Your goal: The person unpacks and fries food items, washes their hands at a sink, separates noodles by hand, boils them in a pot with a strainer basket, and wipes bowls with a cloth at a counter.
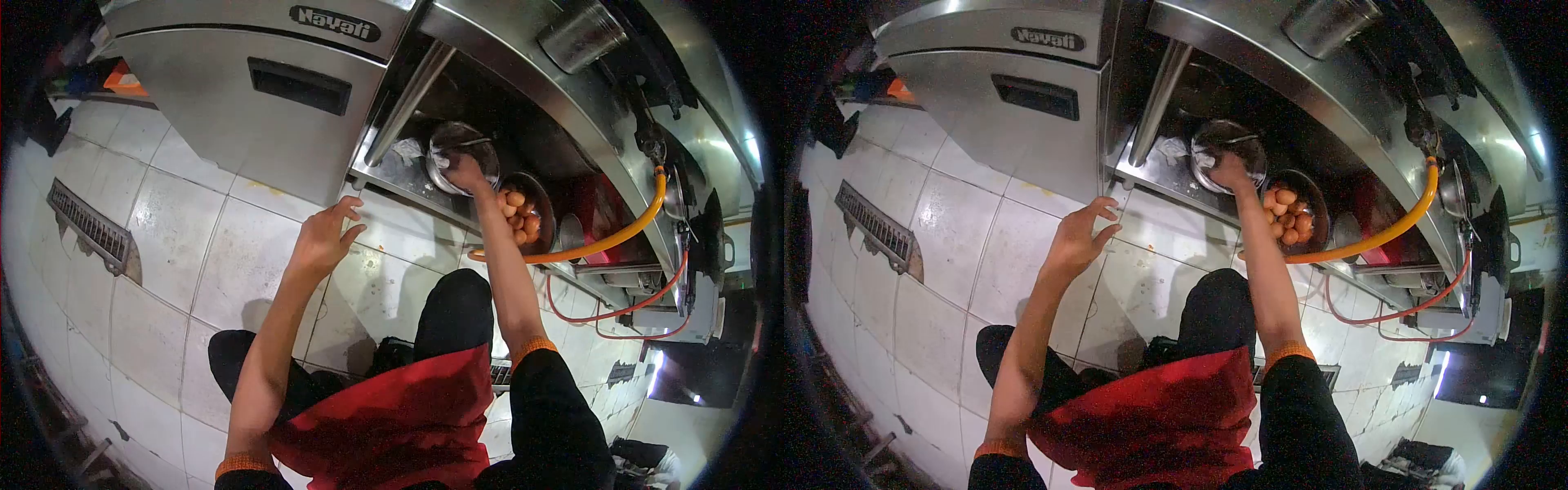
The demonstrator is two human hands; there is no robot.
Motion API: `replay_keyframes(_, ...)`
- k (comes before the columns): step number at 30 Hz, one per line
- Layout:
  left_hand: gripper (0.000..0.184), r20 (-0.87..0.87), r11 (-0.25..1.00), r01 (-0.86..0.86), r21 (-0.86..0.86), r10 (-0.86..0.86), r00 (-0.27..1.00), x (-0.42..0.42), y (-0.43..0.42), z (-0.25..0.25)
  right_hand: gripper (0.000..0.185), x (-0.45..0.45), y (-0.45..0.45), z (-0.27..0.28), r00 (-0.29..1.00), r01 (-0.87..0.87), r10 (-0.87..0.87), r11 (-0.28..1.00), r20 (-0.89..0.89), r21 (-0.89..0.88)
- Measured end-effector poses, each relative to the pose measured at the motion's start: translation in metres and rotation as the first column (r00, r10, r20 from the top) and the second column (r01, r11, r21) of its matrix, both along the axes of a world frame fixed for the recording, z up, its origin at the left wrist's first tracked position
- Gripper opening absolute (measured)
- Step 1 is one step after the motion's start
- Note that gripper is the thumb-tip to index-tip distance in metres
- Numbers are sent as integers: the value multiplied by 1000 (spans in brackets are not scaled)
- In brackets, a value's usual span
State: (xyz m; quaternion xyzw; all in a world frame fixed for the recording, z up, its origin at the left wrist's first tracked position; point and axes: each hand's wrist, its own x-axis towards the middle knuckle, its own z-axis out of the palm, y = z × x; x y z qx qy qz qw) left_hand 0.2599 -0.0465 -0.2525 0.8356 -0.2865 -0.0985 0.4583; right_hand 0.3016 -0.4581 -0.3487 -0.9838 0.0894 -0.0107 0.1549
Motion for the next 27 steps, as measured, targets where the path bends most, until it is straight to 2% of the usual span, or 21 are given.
replay_keyframes(1, 35, -9, 1000, -7, 0, 7, 1000, -1, 0, 1, 44, 3, -3, -9, 1000, 2, -2, 1000, 4, 1)
replay_keyframes(3, 35, -24, 1000, -3, -2, 3, 1000, -3, 1, 6, 42, 7, 1, -15, 997, -2, -11, 986, 77, 167)
replay_keyframes(6, 35, -44, 1000, 4, -10, -5, 999, -2, 1, 6, 50, 9, 9, -1, 999, 45, -44, 993, -16, 109)
replay_keyframes(10, 36, -42, 1000, 13, -15, -14, 999, -1, 1, 2, 50, 7, 20, 14, 993, 103, -100, 993, -65, 50)
replay_keyframes(13, 36, -76, 1000, 7, 19, -6, 997, -1, 1, 7, 40, 3, 30, 41, 981, 177, -174, 983, -86, 36)
replay_keyframes(15, 36, -75, 1000, 8, 8, -8, 997, -1, 0, 4, 44, 2, 31, 58, 909, 231, -300, 940, -289, -250)
replay_keyframes(16, 36, -76, 1000, 15, -6, -15, 997, -1, 1, 3, 44, 1, 30, 64, 909, 228, -298, 941, -292, -250)
replay_keyframes(18, 35, -68, 1000, 20, -10, -21, 997, 0, 1, 1, 47, -1, 22, 71, 862, 190, -342, 902, -373, -388)
replay_keyframes(19, 35, -60, 999, 30, -14, -30, 998, -1, 2, 1, 47, 1, 20, 70, 860, 190, -344, 902, -377, -389)
replay_keyframes(21, 35, -55, 999, 36, -16, -37, 998, -2, 1, -1, 45, 7, 12, 66, 781, 127, -257, 958, -570, -258)
replay_keyframes(22, 35, -48, 999, 39, -17, -39, 998, -2, 1, -1, 45, 5, 5, 52, 781, 130, -261, 957, -567, -261)
replay_keyframes(23, 35, -44, 999, 38, -19, -39, 998, -2, 1, 1, 44, 3, -5, 31, 862, 117, -202, 972, -464, -206)
replay_keyframes(24, 35, -51, 999, 39, -6, -40, 998, -3, 0, 4, 43, 1, 0, 31, 926, 93, -142, 984, -350, -152)
replay_keyframes(25, 35, -60, 999, 40, 7, -40, 997, -3, 0, 5, 43, -2, 4, 31, 927, 92, -140, 984, -348, -152)
replay_keyframes(27, 35, -56, 999, 41, 14, -40, 998, -3, 0, 5, 42, -11, 9, 28, 989, 24, -27, 999, -145, -26)
